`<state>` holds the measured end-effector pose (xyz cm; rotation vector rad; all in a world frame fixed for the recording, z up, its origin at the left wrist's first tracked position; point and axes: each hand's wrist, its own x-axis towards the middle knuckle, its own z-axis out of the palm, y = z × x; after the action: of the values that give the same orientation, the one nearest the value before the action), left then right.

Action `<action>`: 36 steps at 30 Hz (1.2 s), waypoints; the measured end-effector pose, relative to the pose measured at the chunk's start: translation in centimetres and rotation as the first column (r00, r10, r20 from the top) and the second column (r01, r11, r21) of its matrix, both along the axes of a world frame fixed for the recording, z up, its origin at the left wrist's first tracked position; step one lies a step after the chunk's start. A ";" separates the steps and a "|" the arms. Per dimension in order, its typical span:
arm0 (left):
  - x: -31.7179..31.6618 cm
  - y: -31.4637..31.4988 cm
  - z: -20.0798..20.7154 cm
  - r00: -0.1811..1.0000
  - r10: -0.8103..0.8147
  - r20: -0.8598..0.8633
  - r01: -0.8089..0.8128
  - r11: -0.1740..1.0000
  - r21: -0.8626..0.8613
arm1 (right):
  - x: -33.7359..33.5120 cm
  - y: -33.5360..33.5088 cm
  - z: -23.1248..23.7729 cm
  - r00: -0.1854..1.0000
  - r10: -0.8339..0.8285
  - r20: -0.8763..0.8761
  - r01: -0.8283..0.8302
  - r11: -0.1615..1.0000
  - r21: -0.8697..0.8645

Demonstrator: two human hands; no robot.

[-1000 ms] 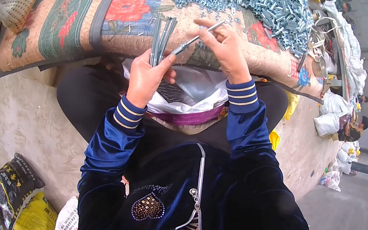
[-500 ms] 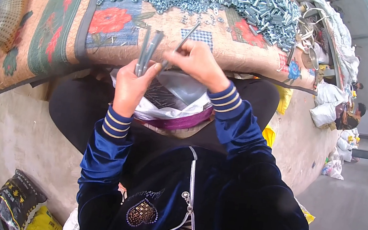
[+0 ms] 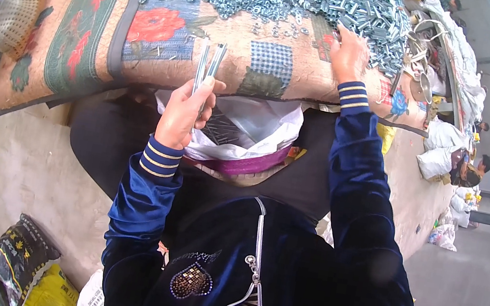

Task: The person assembles long metal screws by hand, attaching washers and nuts to them.

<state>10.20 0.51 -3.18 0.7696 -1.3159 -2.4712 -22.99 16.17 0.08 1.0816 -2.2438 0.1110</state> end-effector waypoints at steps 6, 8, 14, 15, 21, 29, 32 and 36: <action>0.2 -0.3 0.3 0.998 -0.050 0.043 0.049 0.998 0.035 | 9.9 -4.6 1.0 -0.108 0.707 0.699 0.251 0.700 -0.669; 0.2 -0.3 0.5 0.997 -0.065 0.047 0.063 0.997 0.042 | 12.6 -5.8 0.5 -0.139 0.744 0.653 0.237 0.665 -0.708; 0.5 -0.3 1.0 0.993 -0.097 0.062 0.095 0.995 0.031 | 13.9 -5.2 2.2 -0.165 0.658 0.734 0.060 0.750 -0.659; 0.5 -0.3 1.1 0.994 -0.095 0.057 0.093 0.995 0.037 | 14.1 -5.0 2.4 -0.163 0.615 0.772 0.034 0.785 -0.618; 0.3 0.0 1.0 0.999 0.042 -0.023 -0.039 0.991 0.125 | 18.9 -5.0 1.7 -0.346 0.587 0.733 0.091 0.798 -0.596; 0.6 -0.6 0.1 0.998 0.055 -0.036 -0.052 0.996 0.075 | 8.0 -3.1 0.2 0.681 0.396 0.616 -0.071 0.873 -0.483; 0.3 -0.4 0.3 0.998 0.050 -0.026 -0.047 0.992 0.119 | 3.8 -1.8 -1.2 0.883 0.064 0.465 0.119 0.927 -0.355; 0.3 -0.4 -0.5 0.996 0.042 -0.074 -0.029 0.984 0.175 | 3.1 -1.6 -1.6 0.894 0.000 0.448 0.099 0.975 -0.197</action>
<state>10.55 0.09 -3.69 0.7207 -1.0617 -2.5847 -19.85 14.60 -1.48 0.9490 -2.5841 0.6258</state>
